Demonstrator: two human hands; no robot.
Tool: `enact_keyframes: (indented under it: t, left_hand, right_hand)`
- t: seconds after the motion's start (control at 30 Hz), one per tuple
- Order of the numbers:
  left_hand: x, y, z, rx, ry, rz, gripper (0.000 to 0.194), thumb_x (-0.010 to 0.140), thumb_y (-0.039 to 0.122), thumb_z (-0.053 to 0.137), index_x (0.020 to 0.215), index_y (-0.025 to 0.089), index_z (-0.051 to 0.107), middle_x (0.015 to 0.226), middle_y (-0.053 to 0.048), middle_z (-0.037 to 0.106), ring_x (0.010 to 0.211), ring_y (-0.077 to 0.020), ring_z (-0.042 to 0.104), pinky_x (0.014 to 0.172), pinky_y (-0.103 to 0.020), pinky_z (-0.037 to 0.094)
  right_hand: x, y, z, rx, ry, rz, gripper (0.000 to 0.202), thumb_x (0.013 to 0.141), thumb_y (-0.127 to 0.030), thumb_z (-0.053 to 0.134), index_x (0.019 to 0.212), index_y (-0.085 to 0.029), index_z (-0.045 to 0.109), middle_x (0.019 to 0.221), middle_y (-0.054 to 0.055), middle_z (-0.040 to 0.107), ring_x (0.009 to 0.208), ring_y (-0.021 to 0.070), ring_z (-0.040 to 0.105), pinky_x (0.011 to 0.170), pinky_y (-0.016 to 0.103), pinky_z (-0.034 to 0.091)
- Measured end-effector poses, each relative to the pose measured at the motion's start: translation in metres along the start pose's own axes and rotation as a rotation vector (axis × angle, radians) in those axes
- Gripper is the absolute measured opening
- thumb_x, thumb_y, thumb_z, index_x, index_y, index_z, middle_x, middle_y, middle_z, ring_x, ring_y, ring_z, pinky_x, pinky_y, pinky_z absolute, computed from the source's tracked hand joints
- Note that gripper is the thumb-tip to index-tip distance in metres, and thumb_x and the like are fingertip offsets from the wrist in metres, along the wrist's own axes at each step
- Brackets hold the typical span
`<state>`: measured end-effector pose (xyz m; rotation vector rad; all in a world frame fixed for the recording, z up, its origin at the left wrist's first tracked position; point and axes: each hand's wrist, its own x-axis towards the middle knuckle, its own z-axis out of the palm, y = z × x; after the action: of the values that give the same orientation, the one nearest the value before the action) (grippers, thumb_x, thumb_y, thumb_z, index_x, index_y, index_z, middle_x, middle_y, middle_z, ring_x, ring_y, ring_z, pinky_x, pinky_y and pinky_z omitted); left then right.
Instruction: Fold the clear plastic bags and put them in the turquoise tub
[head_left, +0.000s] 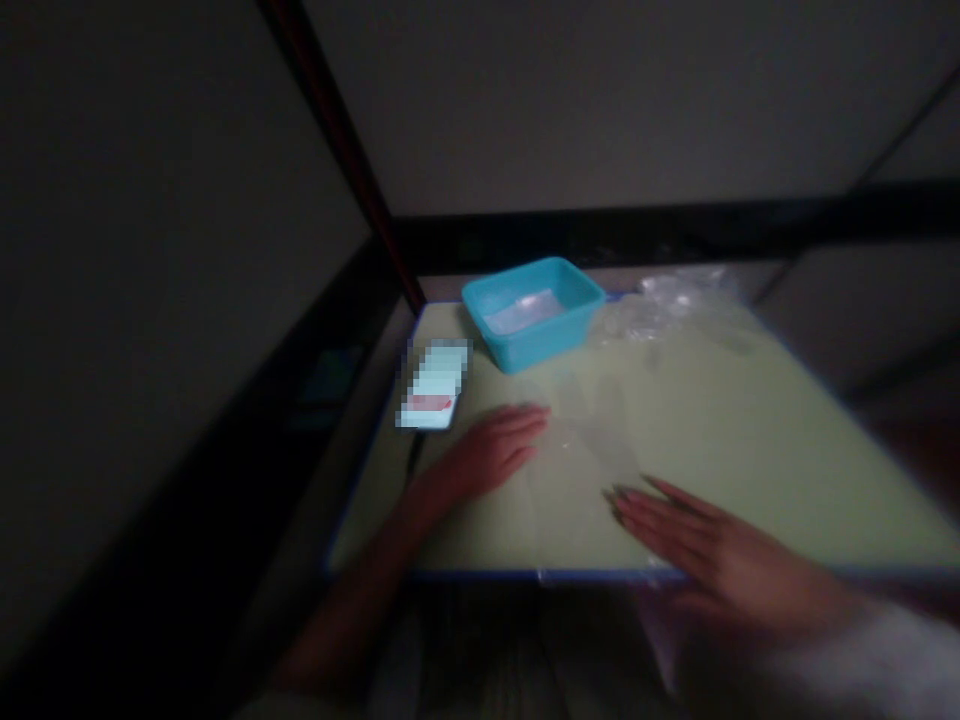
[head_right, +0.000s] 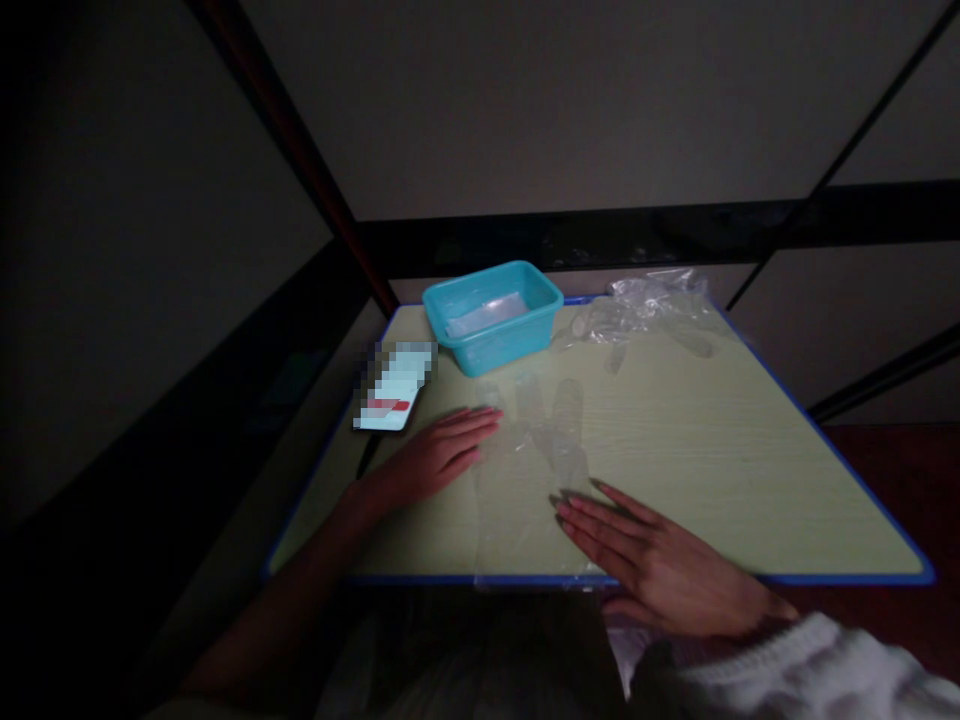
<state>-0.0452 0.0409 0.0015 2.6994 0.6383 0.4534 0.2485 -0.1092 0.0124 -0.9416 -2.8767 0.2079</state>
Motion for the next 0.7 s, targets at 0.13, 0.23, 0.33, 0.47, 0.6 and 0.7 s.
enact_keyframes:
  t: [0.13,0.23,0.33,0.47,0.6,0.7]
  left_hand:
    - [-0.009,0.011,0.001,-0.137,0.026,0.0,0.036,0.092,0.017,0.043,0.126,0.018,0.052,0.133,-0.008,0.053,0.126,-0.0174,0.046,0.107,-0.04,0.035]
    - [-0.012,0.013,0.005,-0.199,0.024,-0.025,0.033,0.091,0.017,0.044,0.122,0.016,0.057,0.129,-0.009,0.057,0.123,-0.0179,0.049,0.106,-0.039,0.037]
    - [-0.013,0.011,0.01,-0.252,0.035,-0.038,0.033,0.091,0.016,0.044,0.12,0.017,0.059,0.128,-0.009,0.058,0.122,-0.0184,0.05,0.105,-0.038,0.038]
    - [-0.015,0.008,0.016,-0.312,0.053,-0.046,0.033,0.091,0.017,0.043,0.12,0.017,0.059,0.127,-0.009,0.058,0.121,-0.0179,0.051,0.104,-0.037,0.04]
    - [-0.02,0.008,0.015,-0.329,0.036,-0.004,0.04,0.088,0.013,0.041,0.125,0.018,0.055,0.131,-0.008,0.054,0.125,-0.0183,0.047,0.106,-0.039,0.038]
    - [-0.024,0.01,0.01,-0.334,-0.009,0.062,0.048,0.084,0.019,0.048,0.132,0.017,0.048,0.138,-0.011,0.047,0.13,-0.0223,0.04,0.108,-0.044,0.034]
  right_hand:
    - [-0.003,0.0,0.007,-0.119,0.045,-0.071,0.053,0.092,-0.027,0.05,0.14,-0.009,0.036,0.144,0.01,0.039,0.136,0.0188,0.027,0.115,0.037,0.017]
    - [0.0,-0.002,0.007,-0.115,0.05,-0.102,0.045,0.092,-0.017,0.047,0.137,-0.012,0.041,0.142,0.009,0.043,0.134,0.0185,0.033,0.112,0.038,0.028]
    - [0.005,-0.002,0.0,-0.038,0.06,-0.108,0.043,0.092,-0.017,0.046,0.134,-0.011,0.045,0.139,0.011,0.046,0.131,0.02,0.038,0.108,0.039,0.036]
    - [0.013,0.006,-0.013,0.152,0.154,-0.027,0.034,0.093,-0.019,0.044,0.125,-0.012,0.054,0.129,0.011,0.057,0.12,0.0187,0.052,0.098,0.033,0.047]
    - [0.022,0.021,-0.021,0.359,0.231,0.078,0.032,0.095,-0.022,0.041,0.121,-0.018,0.058,0.118,0.009,0.065,0.105,0.0173,0.062,0.088,0.028,0.052]
    - [0.028,0.031,-0.024,0.475,0.236,0.145,0.031,0.095,-0.025,0.04,0.119,-0.02,0.059,0.115,0.008,0.067,0.103,0.0183,0.063,0.087,0.03,0.052]
